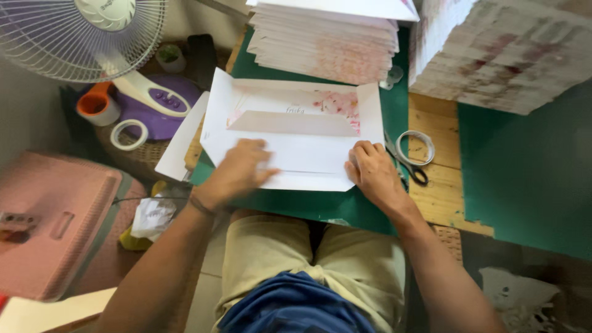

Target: The person assembles paper envelopes by folding the flaps and securing them with adhesive tape. They use scissors to cut the tape and smooth the edges, working through a stack of envelopes on a green cutting mat.

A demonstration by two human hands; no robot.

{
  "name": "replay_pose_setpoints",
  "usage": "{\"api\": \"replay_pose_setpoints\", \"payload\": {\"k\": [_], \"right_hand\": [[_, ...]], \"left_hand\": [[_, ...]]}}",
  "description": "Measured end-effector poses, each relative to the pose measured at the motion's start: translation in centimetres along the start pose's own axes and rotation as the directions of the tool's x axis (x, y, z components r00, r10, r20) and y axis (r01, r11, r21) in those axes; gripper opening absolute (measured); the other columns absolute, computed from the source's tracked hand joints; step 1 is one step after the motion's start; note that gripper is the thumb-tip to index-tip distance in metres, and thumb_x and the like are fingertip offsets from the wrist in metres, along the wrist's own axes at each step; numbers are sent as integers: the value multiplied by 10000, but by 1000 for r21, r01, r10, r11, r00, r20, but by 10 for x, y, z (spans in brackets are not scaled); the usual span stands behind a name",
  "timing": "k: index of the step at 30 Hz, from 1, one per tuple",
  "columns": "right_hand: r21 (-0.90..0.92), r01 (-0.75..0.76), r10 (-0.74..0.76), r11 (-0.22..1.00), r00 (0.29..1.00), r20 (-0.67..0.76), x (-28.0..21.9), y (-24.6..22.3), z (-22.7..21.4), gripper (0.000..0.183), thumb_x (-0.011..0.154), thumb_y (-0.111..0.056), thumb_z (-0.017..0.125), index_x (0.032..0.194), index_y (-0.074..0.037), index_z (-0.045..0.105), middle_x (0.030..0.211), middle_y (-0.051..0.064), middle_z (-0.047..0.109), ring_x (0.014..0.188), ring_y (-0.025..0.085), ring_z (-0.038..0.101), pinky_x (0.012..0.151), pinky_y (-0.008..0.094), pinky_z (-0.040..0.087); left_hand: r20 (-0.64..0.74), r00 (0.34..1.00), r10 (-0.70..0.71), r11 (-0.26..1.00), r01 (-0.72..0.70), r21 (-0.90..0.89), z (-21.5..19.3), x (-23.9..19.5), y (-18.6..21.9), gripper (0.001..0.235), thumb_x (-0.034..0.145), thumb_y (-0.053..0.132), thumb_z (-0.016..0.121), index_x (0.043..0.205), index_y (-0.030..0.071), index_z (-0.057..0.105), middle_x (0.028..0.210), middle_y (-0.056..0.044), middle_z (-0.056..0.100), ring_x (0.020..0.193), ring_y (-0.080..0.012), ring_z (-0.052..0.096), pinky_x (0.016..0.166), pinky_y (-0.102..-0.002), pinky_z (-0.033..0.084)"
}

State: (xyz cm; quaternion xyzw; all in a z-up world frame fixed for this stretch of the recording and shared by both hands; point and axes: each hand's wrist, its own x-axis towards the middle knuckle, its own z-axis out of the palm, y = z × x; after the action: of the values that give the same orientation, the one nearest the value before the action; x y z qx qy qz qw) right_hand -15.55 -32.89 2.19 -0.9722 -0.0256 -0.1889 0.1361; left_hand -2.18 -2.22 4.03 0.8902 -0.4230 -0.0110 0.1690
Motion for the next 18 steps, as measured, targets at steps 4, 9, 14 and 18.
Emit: {"api": "replay_pose_setpoints", "payload": {"k": [4,9,14,18], "right_hand": [[255,-151,174,955,982,-73,-4,30,12,185,989,-135,638,1106,-11,709,1246,170,691,1119,337,669,1003,408,526],[865,-265,201,426,960,196,5,36,-1,298,960,-99,624,1203,65,674,1233,196,666,1149,376,616,1012,462,518],[92,81,-75,992,995,-67,25,-19,3,680,716,-86,753,1322,149,553,1216,317,598,1085,545,553,939,539,445],[293,67,-20,954,986,-163,31,-18,-14,535,862,-36,621,1382,-16,496,1336,273,566,1151,468,577,995,481,479]], "left_hand": [[-10,1000,28,999,-28,-16,8,5,31,633,886,607,617,1244,90,692,1337,-141,575,1201,-414,455,953,-613,370],[-85,995,46,999,-45,6,11,-3,29,663,929,649,547,1266,97,691,1411,-128,561,1273,-401,456,986,-615,375],[-90,996,8,1000,-6,21,12,-3,31,672,918,671,527,1236,109,709,1403,-113,569,1281,-394,464,978,-622,382],[-83,997,-5,1000,6,18,12,-5,31,694,927,695,500,1220,104,716,1404,-116,573,1277,-389,472,973,-625,387]]}}
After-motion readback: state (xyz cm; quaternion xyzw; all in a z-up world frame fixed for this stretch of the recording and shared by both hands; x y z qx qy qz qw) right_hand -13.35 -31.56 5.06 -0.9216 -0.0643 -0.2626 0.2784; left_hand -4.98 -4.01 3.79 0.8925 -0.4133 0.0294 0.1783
